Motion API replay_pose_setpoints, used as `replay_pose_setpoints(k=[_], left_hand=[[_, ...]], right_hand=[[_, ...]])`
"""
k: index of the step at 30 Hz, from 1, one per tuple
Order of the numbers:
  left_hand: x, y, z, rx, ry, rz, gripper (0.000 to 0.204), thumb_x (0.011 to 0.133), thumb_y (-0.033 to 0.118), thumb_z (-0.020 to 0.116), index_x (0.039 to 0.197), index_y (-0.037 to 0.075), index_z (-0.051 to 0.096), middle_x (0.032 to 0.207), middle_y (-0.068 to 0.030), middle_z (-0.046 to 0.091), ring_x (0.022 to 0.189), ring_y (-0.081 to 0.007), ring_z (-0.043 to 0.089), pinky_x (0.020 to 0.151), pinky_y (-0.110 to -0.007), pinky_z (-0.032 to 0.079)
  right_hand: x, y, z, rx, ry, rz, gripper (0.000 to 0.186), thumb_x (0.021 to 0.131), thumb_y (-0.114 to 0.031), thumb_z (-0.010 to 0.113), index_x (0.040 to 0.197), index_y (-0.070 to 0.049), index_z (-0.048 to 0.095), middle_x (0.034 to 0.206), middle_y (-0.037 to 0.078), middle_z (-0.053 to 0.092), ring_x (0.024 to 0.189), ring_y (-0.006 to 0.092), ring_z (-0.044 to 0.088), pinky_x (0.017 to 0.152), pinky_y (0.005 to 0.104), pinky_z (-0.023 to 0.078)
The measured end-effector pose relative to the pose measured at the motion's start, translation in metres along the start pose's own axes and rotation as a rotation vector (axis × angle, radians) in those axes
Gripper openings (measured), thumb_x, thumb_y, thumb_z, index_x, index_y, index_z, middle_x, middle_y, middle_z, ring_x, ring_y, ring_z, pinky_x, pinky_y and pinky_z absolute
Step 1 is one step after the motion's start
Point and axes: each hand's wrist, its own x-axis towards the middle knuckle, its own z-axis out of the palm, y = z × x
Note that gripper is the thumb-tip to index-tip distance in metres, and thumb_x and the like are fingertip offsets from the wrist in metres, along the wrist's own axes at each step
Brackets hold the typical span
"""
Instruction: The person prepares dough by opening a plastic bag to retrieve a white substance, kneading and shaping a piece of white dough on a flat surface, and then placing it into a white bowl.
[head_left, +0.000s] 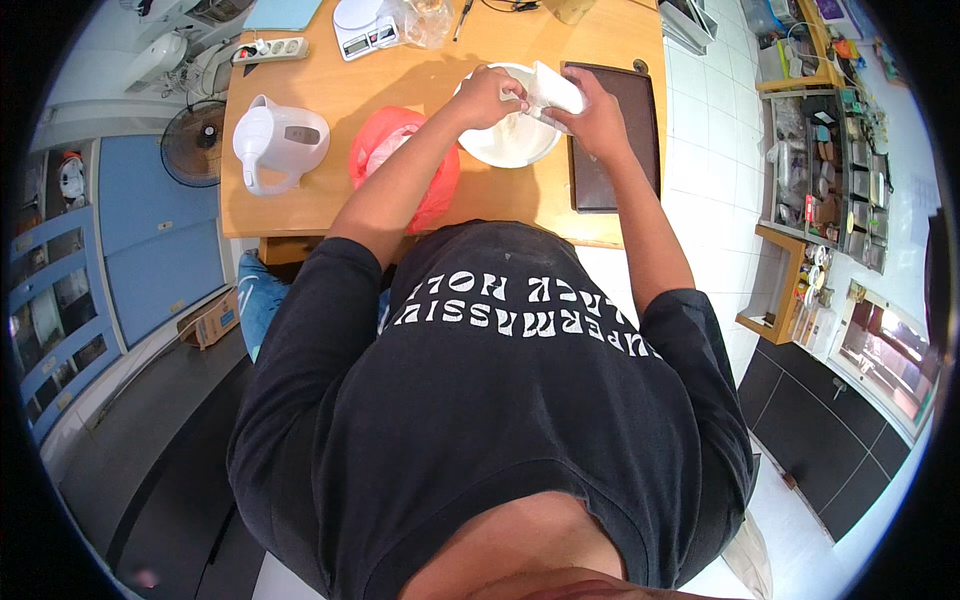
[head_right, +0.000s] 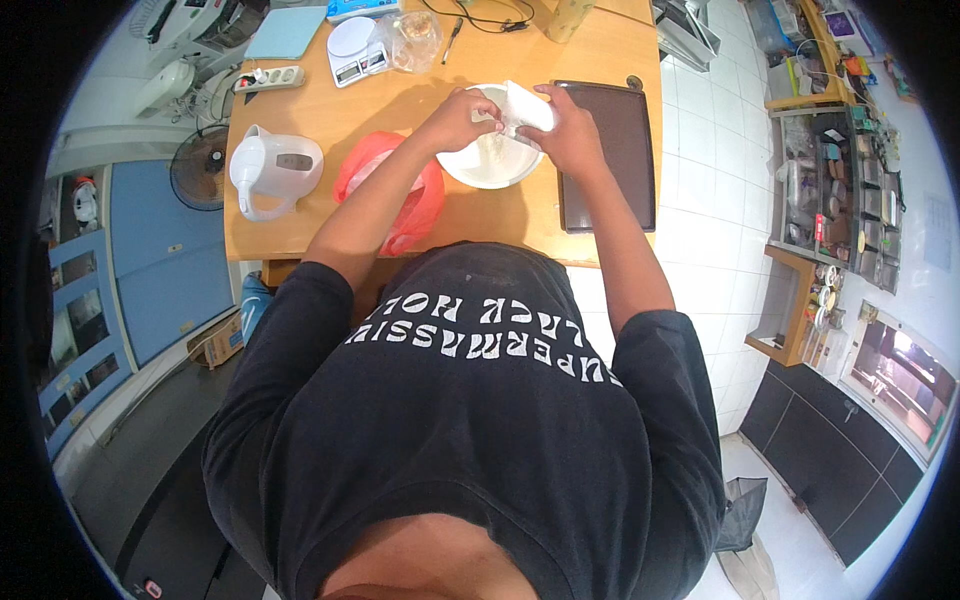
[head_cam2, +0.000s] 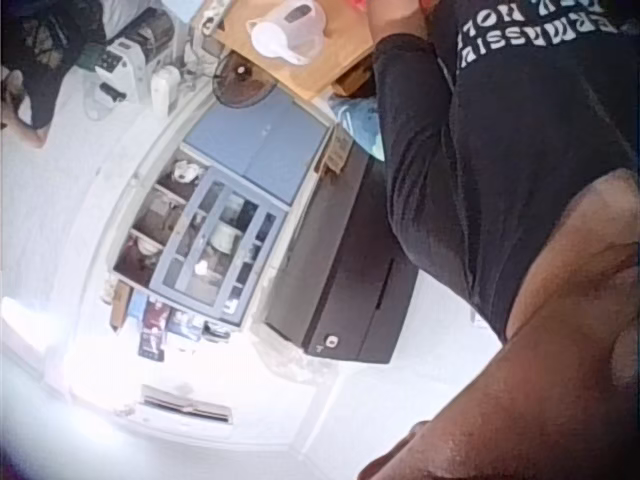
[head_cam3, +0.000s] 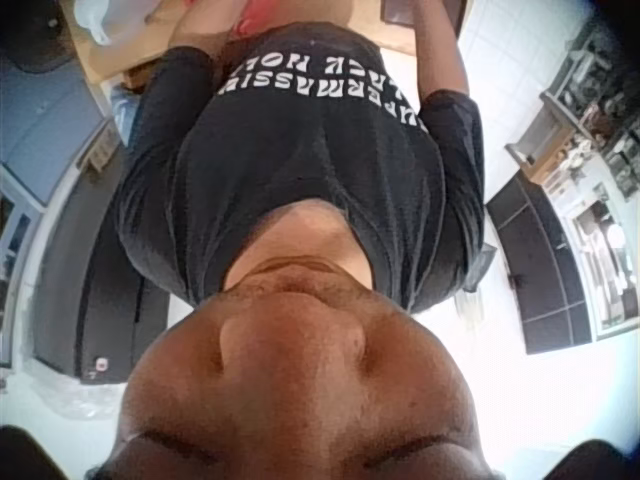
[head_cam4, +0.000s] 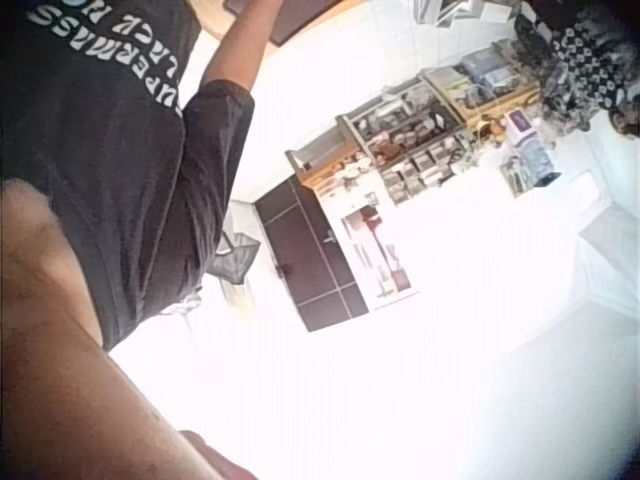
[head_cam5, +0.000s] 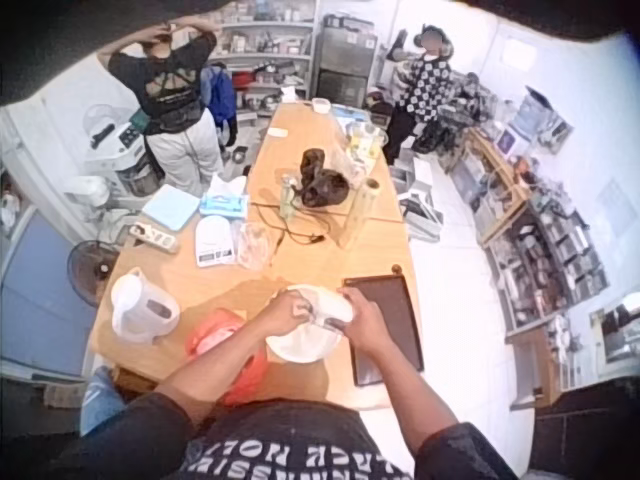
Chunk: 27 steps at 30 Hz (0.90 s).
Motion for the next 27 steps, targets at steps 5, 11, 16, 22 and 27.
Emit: replay_pose_setpoints(k=[5,11,16,22,27], left_hand=[[0.0,0.001,0.0,-0.01,-0.041,-0.024,0.027,0.086,0.036,0.08,0.105,0.017,0.077,0.117,-0.0097,0.066,0.121,-0.0355,0.052,0.105,-0.046,0.043],[0.002,0.002,0.003,0.054,-0.088,-0.006,0.032,0.086,0.04,0.079,0.111,0.019,0.077,0.121,-0.0093,0.066,0.124,-0.0354,0.051,0.107,-0.049,0.043],[0.006,-0.001,0.006,0.095,-0.118,-0.008,0.035,0.087,0.041,0.078,0.113,0.018,0.077,0.125,-0.0094,0.065,0.125,-0.0347,0.052,0.108,-0.048,0.043],[0.008,-0.007,0.009,0.082,-0.142,0.018,0.034,0.089,0.039,0.075,0.112,0.014,0.075,0.121,-0.0106,0.064,0.123,-0.0336,0.052,0.105,-0.045,0.044],[0.007,-0.012,0.018,0.091,-0.103,0.036,0.032,0.09,0.037,0.074,0.111,0.013,0.074,0.122,-0.0098,0.062,0.124,-0.034,0.049,0.104,-0.051,0.043]], right_hand=[[-0.002,-0.007,-0.008,0.047,0.003,0.086,0.071,0.075,-0.017,0.09,0.137,-0.008,0.057,0.123,0.018,0.072,0.115,0.0301,0.07,0.097,0.0383,0.054],[-0.005,0.002,-0.004,0.023,0.036,0.027,0.071,0.074,-0.022,0.09,0.136,-0.01,0.057,0.111,0.022,0.074,0.106,0.038,0.072,0.089,0.0436,0.056],[-0.005,0.007,-0.002,0.027,0.068,-0.01,0.071,0.074,-0.023,0.09,0.136,-0.009,0.057,0.112,0.022,0.074,0.106,0.038,0.071,0.089,0.0431,0.056],[-0.006,0.005,-0.002,0.041,0.079,0.009,0.069,0.074,-0.022,0.09,0.133,-0.008,0.058,0.111,0.022,0.074,0.106,0.0379,0.072,0.089,0.0425,0.056],[-0.009,0.001,0.001,0.057,0.066,0.007,0.066,0.074,-0.021,0.09,0.131,-0.009,0.059,0.109,0.022,0.074,0.104,0.0377,0.072,0.088,0.0427,0.056]])
